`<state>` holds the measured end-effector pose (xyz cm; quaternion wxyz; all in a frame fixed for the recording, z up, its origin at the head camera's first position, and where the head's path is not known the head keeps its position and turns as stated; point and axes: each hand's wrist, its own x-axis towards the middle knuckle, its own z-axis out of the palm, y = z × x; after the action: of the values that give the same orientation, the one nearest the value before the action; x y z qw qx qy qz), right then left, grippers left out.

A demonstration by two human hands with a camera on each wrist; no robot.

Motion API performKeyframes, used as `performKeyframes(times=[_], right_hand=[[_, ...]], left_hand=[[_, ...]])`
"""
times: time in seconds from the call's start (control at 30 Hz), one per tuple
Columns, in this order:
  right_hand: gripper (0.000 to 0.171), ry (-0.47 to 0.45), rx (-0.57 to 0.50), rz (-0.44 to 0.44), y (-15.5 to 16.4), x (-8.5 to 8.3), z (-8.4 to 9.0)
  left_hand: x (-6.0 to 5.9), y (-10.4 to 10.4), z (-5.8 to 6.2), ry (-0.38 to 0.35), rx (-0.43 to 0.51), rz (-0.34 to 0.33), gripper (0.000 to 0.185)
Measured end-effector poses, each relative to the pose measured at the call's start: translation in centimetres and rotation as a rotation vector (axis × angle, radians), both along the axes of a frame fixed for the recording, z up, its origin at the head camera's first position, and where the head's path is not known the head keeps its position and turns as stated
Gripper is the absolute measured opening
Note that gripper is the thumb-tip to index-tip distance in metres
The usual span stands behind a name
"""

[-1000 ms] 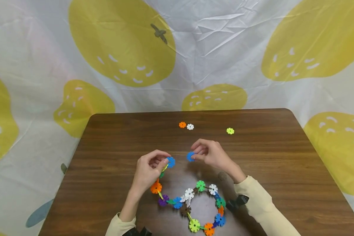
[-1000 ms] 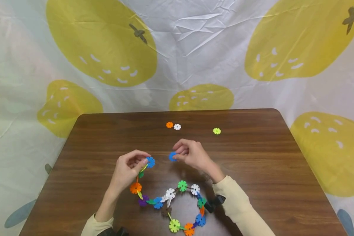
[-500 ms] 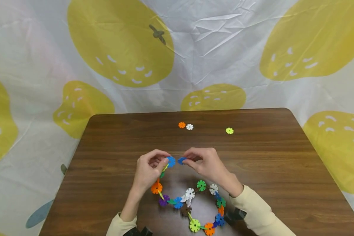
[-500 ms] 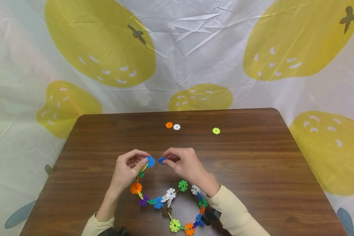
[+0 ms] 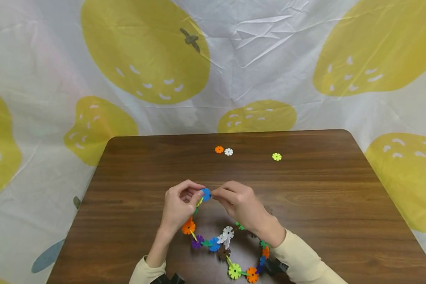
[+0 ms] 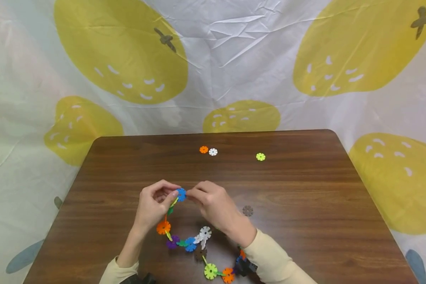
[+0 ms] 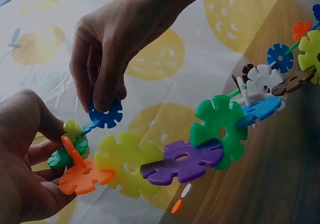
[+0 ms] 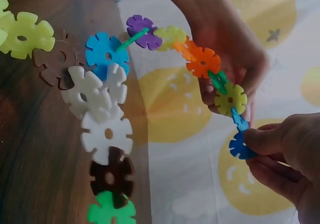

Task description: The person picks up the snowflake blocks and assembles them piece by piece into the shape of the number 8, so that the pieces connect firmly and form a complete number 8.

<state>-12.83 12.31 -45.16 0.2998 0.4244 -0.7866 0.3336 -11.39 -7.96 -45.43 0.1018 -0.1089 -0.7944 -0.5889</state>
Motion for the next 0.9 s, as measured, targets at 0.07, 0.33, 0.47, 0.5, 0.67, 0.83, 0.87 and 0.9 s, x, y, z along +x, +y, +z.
performKeyframes(times=[0.07, 0.33, 0.47, 0.5, 0.67, 0.83, 0.87, 0.9], right_hand=[[0.017, 0.035, 0.013, -0.003, -0.1, 0.1, -0.1], [0.014, 0.089, -0.032, 0.012, 0.1, 0.0, -0.7], [0.008, 0.091, -0.069, 0.016, 0.0, 0.0, -1.1], [0.013, 0.092, -0.082, 0.017, 0.0, 0.1, -1.2], [0.017, 0.091, -0.173, 0.045, -0.1, 0.1, -1.6], [0.013, 0.102, -0.213, 0.066, -0.2, 0.3, -1.9], [0.014, 0.099, -0.212, 0.067, -0.2, 0.3, -1.9], [0.013, 0.092, -0.211, 0.067, -0.2, 0.3, -2.0]], left_hand=[[0.0, 0.2, 0.0, 0.004, -0.001, 0.009, 0.008], [-0.1, 0.8, 0.2, -0.038, 0.041, -0.014, 0.004], [-0.1, 0.7, 0.4, -0.077, 0.074, -0.029, 0.003], [-0.1, 0.7, 0.4, -0.086, 0.076, -0.035, 0.003], [-0.1, 0.6, 0.7, -0.126, 0.083, -0.073, 0.004], [-0.1, 0.5, 0.7, -0.163, 0.098, -0.109, 0.006], [-0.1, 0.5, 0.6, -0.165, 0.097, -0.114, 0.006], [0.0, 0.4, 0.6, -0.161, 0.094, -0.116, 0.006]])
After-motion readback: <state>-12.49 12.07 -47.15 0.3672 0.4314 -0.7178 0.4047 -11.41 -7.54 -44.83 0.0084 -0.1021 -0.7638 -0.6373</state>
